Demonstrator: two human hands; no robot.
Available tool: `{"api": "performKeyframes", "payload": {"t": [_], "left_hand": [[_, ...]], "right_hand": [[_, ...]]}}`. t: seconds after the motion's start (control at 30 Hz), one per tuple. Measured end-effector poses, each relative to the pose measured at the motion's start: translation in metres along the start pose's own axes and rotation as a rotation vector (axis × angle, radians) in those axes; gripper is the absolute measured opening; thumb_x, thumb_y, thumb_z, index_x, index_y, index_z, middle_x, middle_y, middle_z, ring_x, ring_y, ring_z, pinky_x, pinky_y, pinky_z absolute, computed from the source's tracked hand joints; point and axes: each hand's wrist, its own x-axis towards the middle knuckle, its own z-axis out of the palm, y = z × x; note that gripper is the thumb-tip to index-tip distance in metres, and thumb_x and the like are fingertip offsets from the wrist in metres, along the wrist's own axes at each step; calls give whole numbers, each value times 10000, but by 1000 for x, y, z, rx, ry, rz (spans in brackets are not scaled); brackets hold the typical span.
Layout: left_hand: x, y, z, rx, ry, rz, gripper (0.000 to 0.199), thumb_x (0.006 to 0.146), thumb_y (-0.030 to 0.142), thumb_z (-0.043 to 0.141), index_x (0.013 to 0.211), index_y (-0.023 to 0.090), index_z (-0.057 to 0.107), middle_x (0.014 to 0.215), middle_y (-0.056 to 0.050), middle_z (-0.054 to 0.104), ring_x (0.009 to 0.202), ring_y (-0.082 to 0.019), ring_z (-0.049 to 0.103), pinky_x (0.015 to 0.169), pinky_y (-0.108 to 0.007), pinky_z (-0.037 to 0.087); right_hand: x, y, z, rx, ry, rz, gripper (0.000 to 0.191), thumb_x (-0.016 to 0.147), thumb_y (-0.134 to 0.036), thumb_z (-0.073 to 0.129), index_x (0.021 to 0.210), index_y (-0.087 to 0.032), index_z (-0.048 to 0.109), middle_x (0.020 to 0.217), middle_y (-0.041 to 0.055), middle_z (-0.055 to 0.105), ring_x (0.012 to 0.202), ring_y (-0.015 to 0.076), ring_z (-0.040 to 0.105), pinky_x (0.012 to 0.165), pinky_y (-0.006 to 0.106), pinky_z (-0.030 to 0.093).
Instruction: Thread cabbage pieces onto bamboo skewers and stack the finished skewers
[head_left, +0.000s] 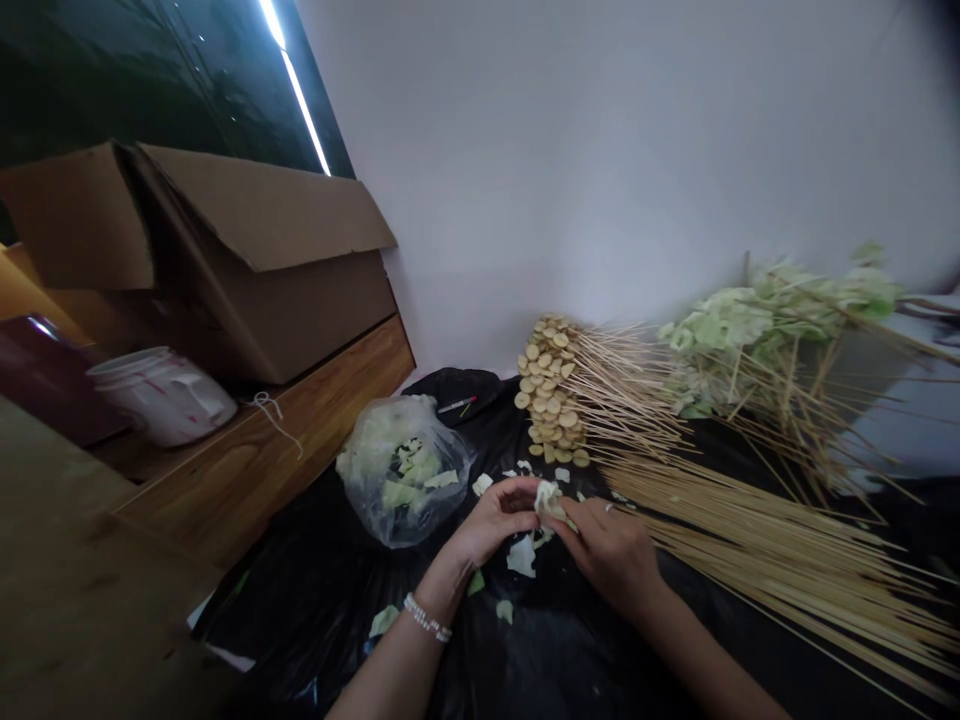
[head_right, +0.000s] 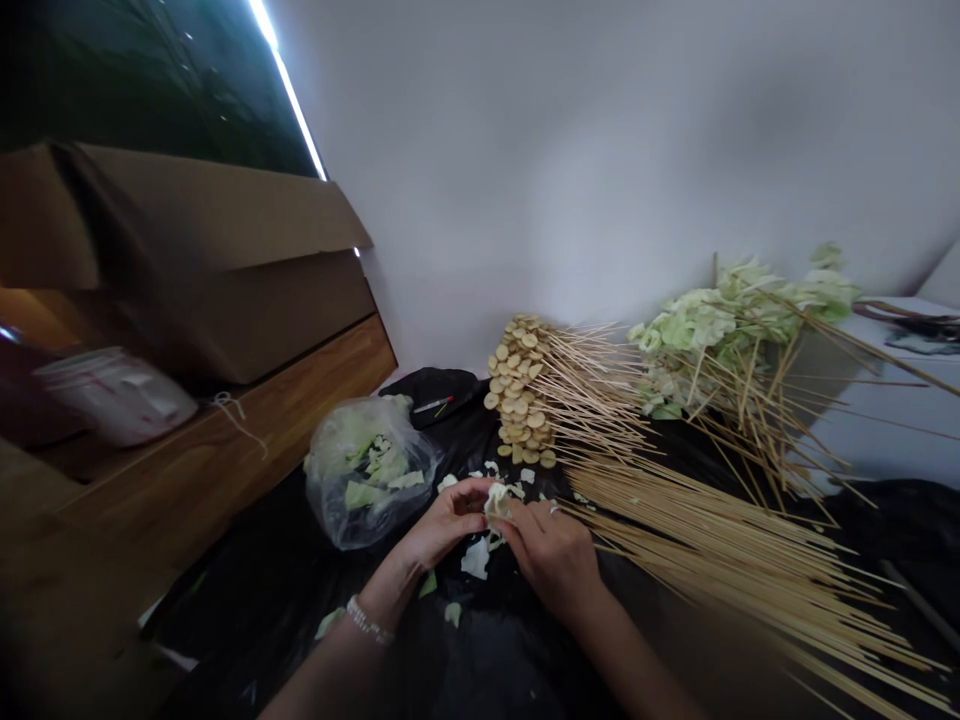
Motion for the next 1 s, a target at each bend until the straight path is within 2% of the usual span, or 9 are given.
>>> {"api": "performKeyframes", "payload": {"t": [0.1, 0.33, 0.43, 0.53, 0.7, 0.83, 1.0], "left_hand": [[-1, 0, 2, 33, -1, 8, 478, 615, 226, 839, 1065, 177, 685, 1017, -85, 690, 939, -206, 622, 847, -310, 447], [-2, 9, 1, 147, 106, -4, 407, 607, 236, 839, 985, 155, 711, 985, -86, 697, 918, -207, 624, 854, -320, 456], [-2, 10, -2, 63, 158, -29, 353, 636, 251, 817, 954, 148, 703, 964, -82, 696, 892, -205, 632, 843, -342, 482], [0, 12, -8, -133, 262, -60, 308, 702, 288, 763, 969, 163, 675, 964, -84, 700, 914, -215, 642, 803, -350, 518], [3, 13, -17, -387, 330, -92, 375, 821, 404, 650, 1088, 140, 651, 1042, -107, 692, 932, -181, 653, 776, -265, 533], [5, 9, -14, -420, 333, -115, 409, 837, 431, 627, 1103, 120, 651, 1077, -120, 684, 964, -177, 647, 817, -257, 530], [2, 3, -7, -359, 284, -85, 347, 744, 372, 746, 1007, 153, 688, 1041, -83, 696, 973, -184, 643, 893, -311, 511]], "right_hand": [[0, 0, 1, -6, -30, -13, 205, 942, -248, 485, 961, -159, 668, 700, 29, 637, 627, 127, 552, 615, 260, 325], [0, 6, -1, -9, -19, 34, 192, 901, -172, 485, 795, -165, 645, 650, 17, 586, 635, 126, 539, 623, 257, 331], [1, 8, -3, 17, -37, 65, 213, 889, -173, 482, 719, -172, 609, 635, 15, 564, 638, 128, 532, 630, 252, 332], [1, 11, -5, 27, -24, 100, 230, 885, -194, 478, 682, -178, 583, 616, 10, 546, 617, 126, 515, 626, 251, 327], [-3, 16, 0, -82, -117, 121, 264, 930, -266, 458, 733, -179, 610, 645, 24, 589, 625, 140, 527, 599, 262, 304], [-2, 11, 1, -134, -176, 139, 310, 961, -395, 416, 966, -171, 631, 705, 36, 630, 658, 155, 554, 585, 264, 301], [-1, 2, 1, -118, -183, 136, 251, 954, -182, 373, 952, -180, 624, 710, 27, 613, 646, 142, 545, 604, 263, 315]]}}
